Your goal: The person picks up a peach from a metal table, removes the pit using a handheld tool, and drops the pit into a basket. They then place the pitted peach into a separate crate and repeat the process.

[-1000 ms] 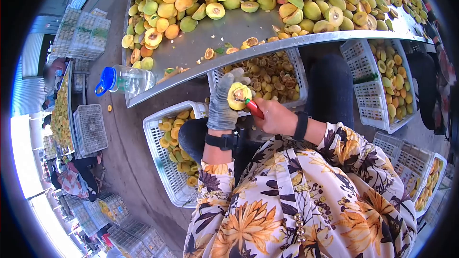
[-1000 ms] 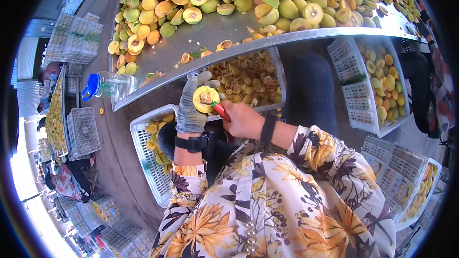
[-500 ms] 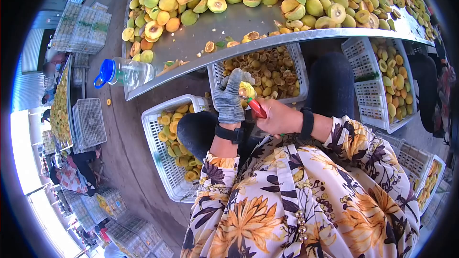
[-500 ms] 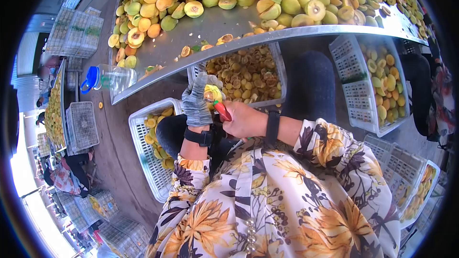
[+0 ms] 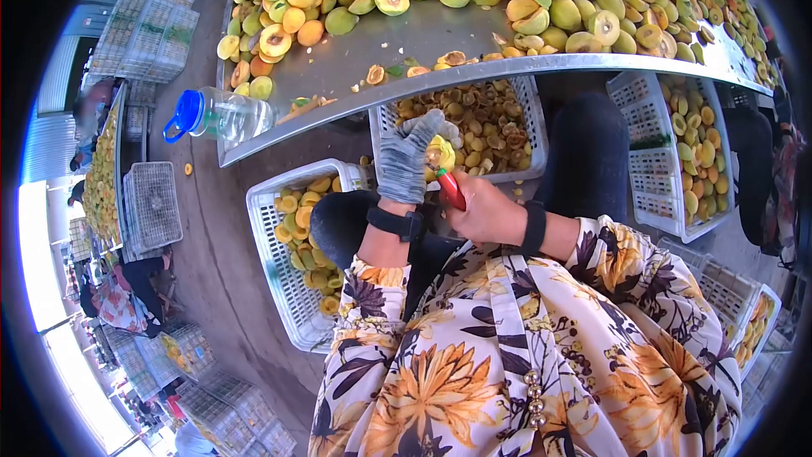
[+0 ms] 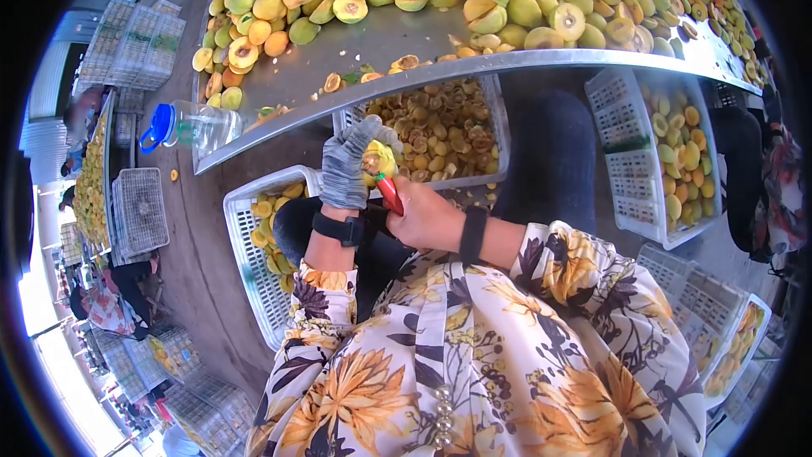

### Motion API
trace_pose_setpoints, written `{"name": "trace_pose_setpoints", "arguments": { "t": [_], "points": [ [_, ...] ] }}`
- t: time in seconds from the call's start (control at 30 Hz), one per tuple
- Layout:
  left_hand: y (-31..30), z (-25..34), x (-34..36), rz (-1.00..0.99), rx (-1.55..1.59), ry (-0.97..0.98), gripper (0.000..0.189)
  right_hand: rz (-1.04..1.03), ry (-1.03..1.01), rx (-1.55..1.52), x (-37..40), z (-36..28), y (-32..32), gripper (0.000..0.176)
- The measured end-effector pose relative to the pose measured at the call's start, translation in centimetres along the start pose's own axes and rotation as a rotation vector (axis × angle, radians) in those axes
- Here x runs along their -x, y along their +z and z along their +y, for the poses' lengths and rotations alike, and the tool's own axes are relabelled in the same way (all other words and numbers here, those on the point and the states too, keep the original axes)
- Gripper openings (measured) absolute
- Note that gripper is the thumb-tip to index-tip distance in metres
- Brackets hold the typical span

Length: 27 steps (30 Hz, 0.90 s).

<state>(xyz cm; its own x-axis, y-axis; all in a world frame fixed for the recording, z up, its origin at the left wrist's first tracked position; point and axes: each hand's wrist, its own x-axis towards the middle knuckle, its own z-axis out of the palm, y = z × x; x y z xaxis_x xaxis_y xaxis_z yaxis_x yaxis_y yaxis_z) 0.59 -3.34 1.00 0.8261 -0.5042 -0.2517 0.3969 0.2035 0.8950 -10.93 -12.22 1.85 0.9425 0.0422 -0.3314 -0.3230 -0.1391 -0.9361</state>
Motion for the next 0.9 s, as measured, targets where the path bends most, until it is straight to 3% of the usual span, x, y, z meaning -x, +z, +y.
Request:
{"name": "trace_pose_setpoints", "arguments": {
  "t": [0.03, 0.1, 0.2, 0.27, 0.43, 0.53, 0.6, 0.67, 0.73, 0.77, 0.8, 0.83, 0.9],
  "points": [
    [0.4, 0.2, 0.2, 0.001, 0.000, 0.003, 0.027, -0.001, -0.002, 0.001, 0.0, -0.6, -0.3, 0.014],
    [1.3, 0.7, 0.5, 0.198, 0.112, 0.036, 0.034, -0.157, 0.183, -0.401, -0.1, -1.4, -0.6, 0.015],
    [0.1, 0.9, 0.2, 0.080, 0.235, -0.049, 0.034, -0.191, 0.215, -0.600, -0.4, -1.4, -0.5, 0.017],
    [-0.3, 0.7, 0.3, 0.065, 0.280, 0.006, 0.031, -0.206, 0.198, -0.575, -0.3, -1.6, -0.5, 0.017],
    [-0.9, -0.4, 0.9, 0.105, 0.322, -0.114, 0.025, -0.254, 0.234, -0.553, -0.3, -0.8, -0.3, 0.014],
    [-1.0, -0.8, 0.8, 0.160, 0.359, -0.248, 0.026, -0.223, 0.151, -0.320, 0.0, -0.3, -0.1, 0.012],
    [-1.2, -0.7, 0.6, 0.109, 0.388, -0.444, 0.021, -0.024, -0.108, 0.061, 0.0, 0.8, 0.4, 0.012],
    [-1.3, -0.6, 0.4, 0.075, 0.396, -0.446, 0.019, 0.055, -0.186, 0.164, -0.3, 2.1, 1.1, 0.012],
    [-0.8, 0.0, 0.6, 0.053, 0.353, -0.398, 0.019, 0.127, -0.265, 0.270, -0.2, 1.1, 0.9, 0.012],
    [0.0, 0.2, 1.2, 0.149, 0.323, -0.279, 0.018, 0.006, -0.089, 0.077, 0.2, -0.3, 0.3, 0.012],
    [0.5, 0.2, 1.4, 0.155, 0.325, -0.278, 0.018, -0.113, 0.090, -0.115, 0.5, -1.7, -0.2, 0.013],
    [0.9, 0.1, 1.7, 0.211, 0.227, -0.103, 0.019, -0.119, 0.094, -0.115, 0.7, -2.4, -0.2, 0.013],
    [1.1, -0.1, 1.8, 0.238, 0.075, 0.177, 0.021, -0.281, 0.301, -0.590, 0.9, -3.0, -0.3, 0.014]
  ]
}}
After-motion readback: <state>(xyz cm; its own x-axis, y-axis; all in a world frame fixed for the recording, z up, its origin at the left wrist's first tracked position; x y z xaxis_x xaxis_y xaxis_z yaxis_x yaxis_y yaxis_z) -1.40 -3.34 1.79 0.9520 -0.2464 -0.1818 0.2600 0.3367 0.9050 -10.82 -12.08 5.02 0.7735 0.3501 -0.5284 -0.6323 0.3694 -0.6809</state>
